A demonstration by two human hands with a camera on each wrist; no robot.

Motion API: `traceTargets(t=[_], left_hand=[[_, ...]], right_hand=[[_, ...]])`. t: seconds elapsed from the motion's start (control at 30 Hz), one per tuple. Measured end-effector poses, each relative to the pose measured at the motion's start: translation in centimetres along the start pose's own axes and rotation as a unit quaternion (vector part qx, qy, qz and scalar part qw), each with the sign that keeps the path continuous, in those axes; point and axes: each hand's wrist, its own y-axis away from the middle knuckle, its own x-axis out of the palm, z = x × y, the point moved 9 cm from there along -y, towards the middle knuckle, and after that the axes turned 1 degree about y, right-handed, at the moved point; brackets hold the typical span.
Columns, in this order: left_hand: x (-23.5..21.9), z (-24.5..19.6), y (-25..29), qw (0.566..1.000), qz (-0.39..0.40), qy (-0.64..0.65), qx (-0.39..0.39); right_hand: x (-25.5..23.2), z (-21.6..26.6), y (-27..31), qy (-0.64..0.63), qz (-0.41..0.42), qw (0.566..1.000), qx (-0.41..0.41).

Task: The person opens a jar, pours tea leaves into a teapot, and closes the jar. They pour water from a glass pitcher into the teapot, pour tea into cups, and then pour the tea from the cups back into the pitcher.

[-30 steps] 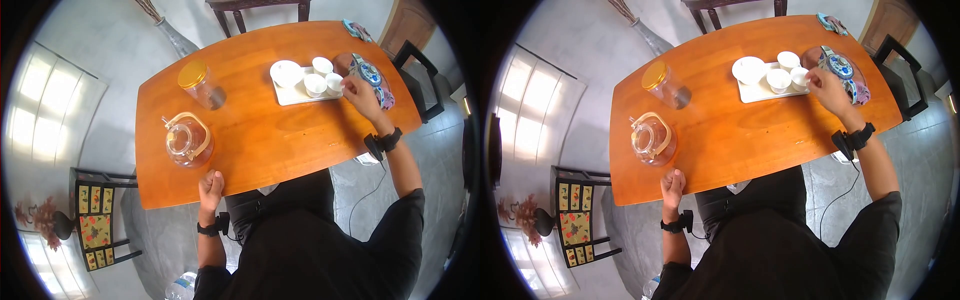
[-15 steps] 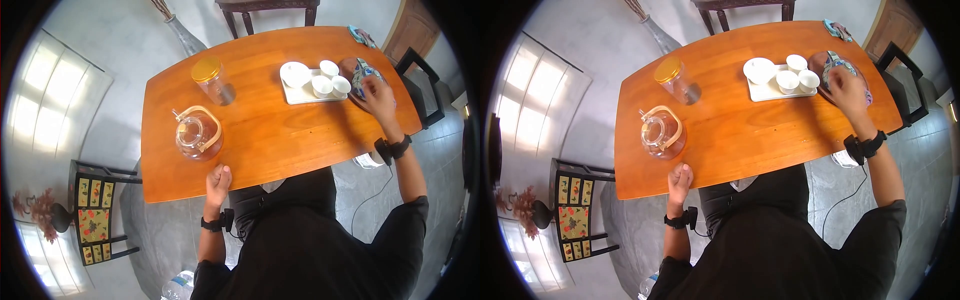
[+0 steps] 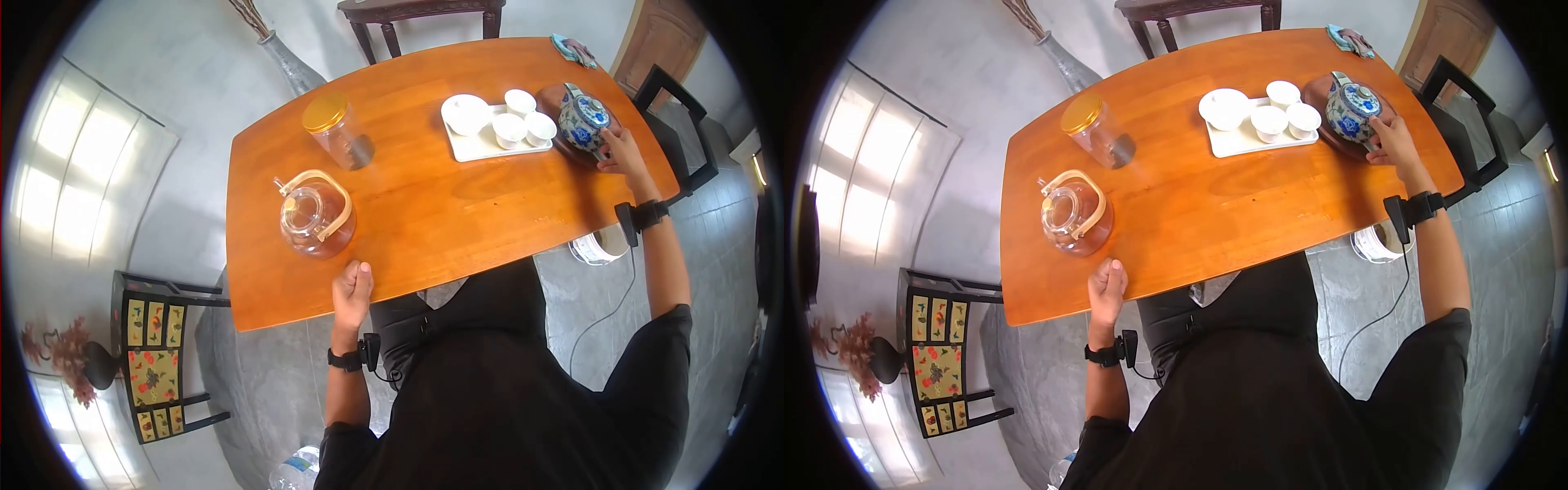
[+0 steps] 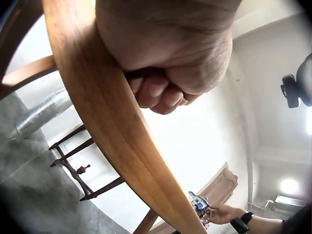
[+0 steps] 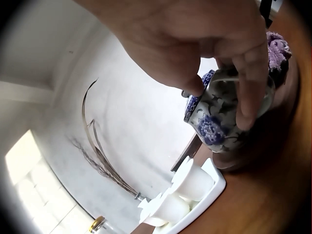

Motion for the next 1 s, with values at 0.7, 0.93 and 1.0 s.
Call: traceTargets(t=[0.7,0.93,1.0], left_hand=[[0.3,-0.9,0.1,0.999,-0.010,-0.025,0.031],[0.1,-0.2,0.1,1.000,-0.014,-0.013,0.001],[0.2,0.0,0.1,1.000,-0.007,-0.011,-0.003]], right_hand=[[2.9,-3.5,-0.5,-0.342,0.120,0.932,0.022],[0.9,-5.4,4.9,-0.375,0.120,0.918,0.038],[0.3,-6.0,7.1,-0.383,0.085,0.919,0.049]])
